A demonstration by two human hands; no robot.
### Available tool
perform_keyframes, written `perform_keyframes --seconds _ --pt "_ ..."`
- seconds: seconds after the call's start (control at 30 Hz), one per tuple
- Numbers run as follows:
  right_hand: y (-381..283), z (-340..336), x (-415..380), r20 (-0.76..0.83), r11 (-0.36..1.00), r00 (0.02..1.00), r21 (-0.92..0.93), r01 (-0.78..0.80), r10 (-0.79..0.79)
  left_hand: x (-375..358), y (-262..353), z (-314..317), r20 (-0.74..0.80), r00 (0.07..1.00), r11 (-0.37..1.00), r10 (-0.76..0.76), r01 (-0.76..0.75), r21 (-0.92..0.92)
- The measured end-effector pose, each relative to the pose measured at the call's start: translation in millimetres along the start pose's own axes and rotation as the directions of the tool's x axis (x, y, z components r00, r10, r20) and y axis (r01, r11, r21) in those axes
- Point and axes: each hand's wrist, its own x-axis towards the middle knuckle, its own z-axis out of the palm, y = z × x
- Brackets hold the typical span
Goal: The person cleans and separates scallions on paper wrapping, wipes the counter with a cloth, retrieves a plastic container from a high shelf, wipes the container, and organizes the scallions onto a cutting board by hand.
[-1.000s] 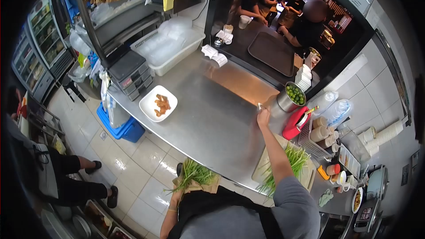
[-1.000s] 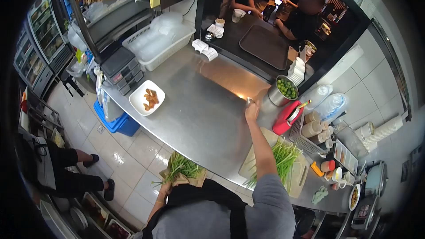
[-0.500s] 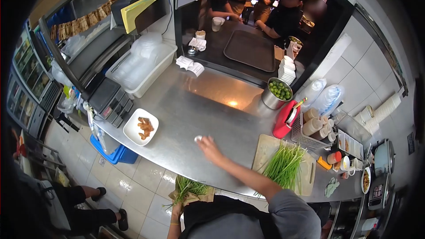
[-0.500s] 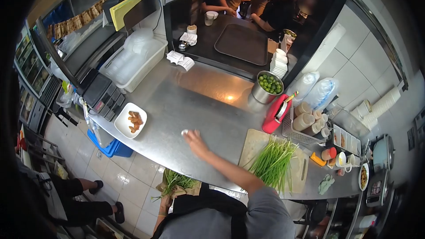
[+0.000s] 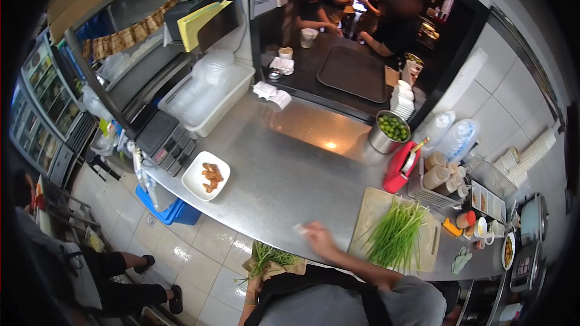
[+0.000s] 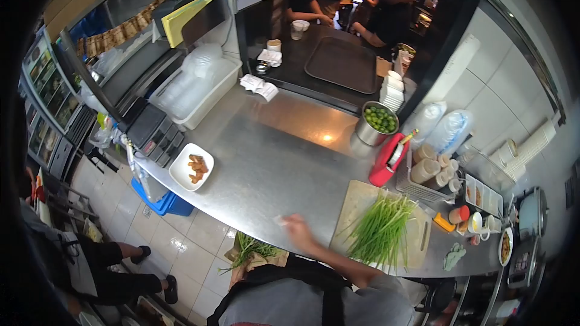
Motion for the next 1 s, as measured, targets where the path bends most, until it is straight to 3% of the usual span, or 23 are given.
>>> perform_keyframes --seconds 0.07,0.1,0.17,0.2,0.33,0.4,0.47,0.53,0.63,0.73,0.83,0.87,0.9,1.0 --pt "17 -50 4 -0.185 0.939 0.98 -0.344 0.005 -0.073 -2 2 0 -0.005 1.0 1.0 0.001 -0.001 0.013" --pt "43 -67 4 -0.24 0.968 0.957 -0.149 -0.201 0.161 -3 3 0 -0.007 1.0 1.0 0.0 0.0 0.019" --pt "62 -82 22 -0.293 0.944 0.951 -0.274 -0.184 0.101 -1 7 0 -0.008 1.0 1.0 0.005 -0.005 0.027" --pt "55 -86 39 -0.245 0.821 0.95 -0.571 0.02 -0.193 0 9 0 -0.01 1.0 1.0 0.003 -0.003 0.03" --pt "62 -67 140 -0.345 0.757 0.884 -0.653 0.014 -0.314 4 14 -1 -0.008 1.0 0.999 -0.002 0.002 0.041" --pt "75 -47 197 -0.413 0.759 0.862 -0.649 -0.052 -0.294 4 17 0 -0.004 1.0 0.999 -0.001 0.001 0.045" --pt "71 -24 246 -0.433 0.78 0.842 -0.625 -0.024 -0.321 5 18 -1 -0.002 1.0 0.999 -0.001 0.001 0.05" --pt "74 2 290 -0.382 0.796 0.888 -0.605 -0.029 -0.258 4 16 -4 0.001 1.0 0.998 0.007 -0.007 0.057" --pt "49 39 317 -0.219 0.82 0.914 -0.546 0.174 -0.34 0 9 -12 0.015 0.999 0.995 0.04 -0.041 0.086" --pt "22 74 305 -0.003 0.798 0.889 -0.444 0.408 -0.457 -7 4 -16 0.048 0.982 0.948 0.183 -0.19 0.257" --pt "-4 90 256 0.24 0.826 0.875 -0.3 0.478 -0.42 -9 32 1 0.162 0.924 0.832 0.345 -0.381 0.403" --pt "-9 91 238 0.285 0.826 0.852 -0.245 0.507 -0.438 -6 29 2 0.057 0.977 0.965 0.205 -0.212 0.154" --pt "-11 91 215 0.329 0.825 0.826 -0.189 0.533 -0.458 -3 25 3 -0.004 0.999 0.992 0.036 -0.037 -0.124" --pt "-31 79 143 0.469 0.831 0.762 -0.096 0.547 -0.447 -6 23 3 -0.038 0.999 0.992 -0.004 -0.001 -0.127"
